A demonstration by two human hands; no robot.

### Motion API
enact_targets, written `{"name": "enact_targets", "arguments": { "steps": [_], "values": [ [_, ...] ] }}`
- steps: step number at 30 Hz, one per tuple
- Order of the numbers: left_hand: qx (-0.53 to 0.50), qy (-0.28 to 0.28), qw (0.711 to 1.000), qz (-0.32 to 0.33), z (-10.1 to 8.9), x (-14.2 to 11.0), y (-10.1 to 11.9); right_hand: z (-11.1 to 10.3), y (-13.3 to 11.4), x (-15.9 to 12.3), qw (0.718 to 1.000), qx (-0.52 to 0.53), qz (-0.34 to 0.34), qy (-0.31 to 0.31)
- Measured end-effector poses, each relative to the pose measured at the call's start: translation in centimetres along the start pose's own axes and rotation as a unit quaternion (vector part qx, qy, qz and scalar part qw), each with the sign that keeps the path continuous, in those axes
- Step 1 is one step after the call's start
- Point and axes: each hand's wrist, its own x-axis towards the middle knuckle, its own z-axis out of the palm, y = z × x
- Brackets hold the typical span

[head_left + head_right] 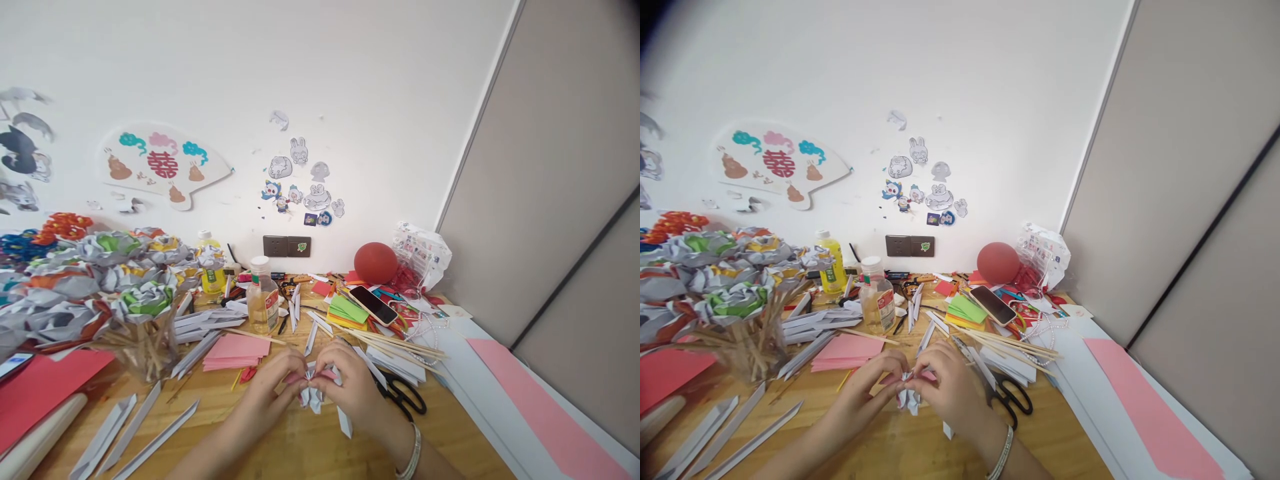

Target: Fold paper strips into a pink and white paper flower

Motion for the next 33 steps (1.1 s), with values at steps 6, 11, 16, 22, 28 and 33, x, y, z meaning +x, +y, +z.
{"name": "enact_targets", "arguments": {
  "steps": [6,11,16,22,28,33],
  "values": [
    [-0.080,-0.028,0.988,-0.132,-0.2,0.6,0.2,0.2,0.5,0.0,0.982,0.084,0.162,-0.043],
    [-0.138,-0.061,0.968,-0.202,0.4,0.7,-0.8,1.0,1.5,-0.3,0.936,0.231,0.254,-0.081],
    [-0.078,-0.029,0.974,-0.209,1.3,0.4,-1.7,2.0,2.3,-0.4,0.911,0.268,0.302,-0.079],
    [-0.071,-0.035,0.970,-0.231,2.2,-0.2,-2.3,2.7,2.4,-0.6,0.958,0.133,0.252,-0.035],
    [-0.078,-0.050,0.970,-0.227,2.0,0.0,-3.4,2.6,1.7,-0.6,0.970,0.049,0.237,-0.021],
    [-0.040,-0.029,0.973,-0.224,1.9,-0.2,-3.0,2.2,1.2,-0.3,0.974,-0.002,0.222,-0.050]
  ]
}}
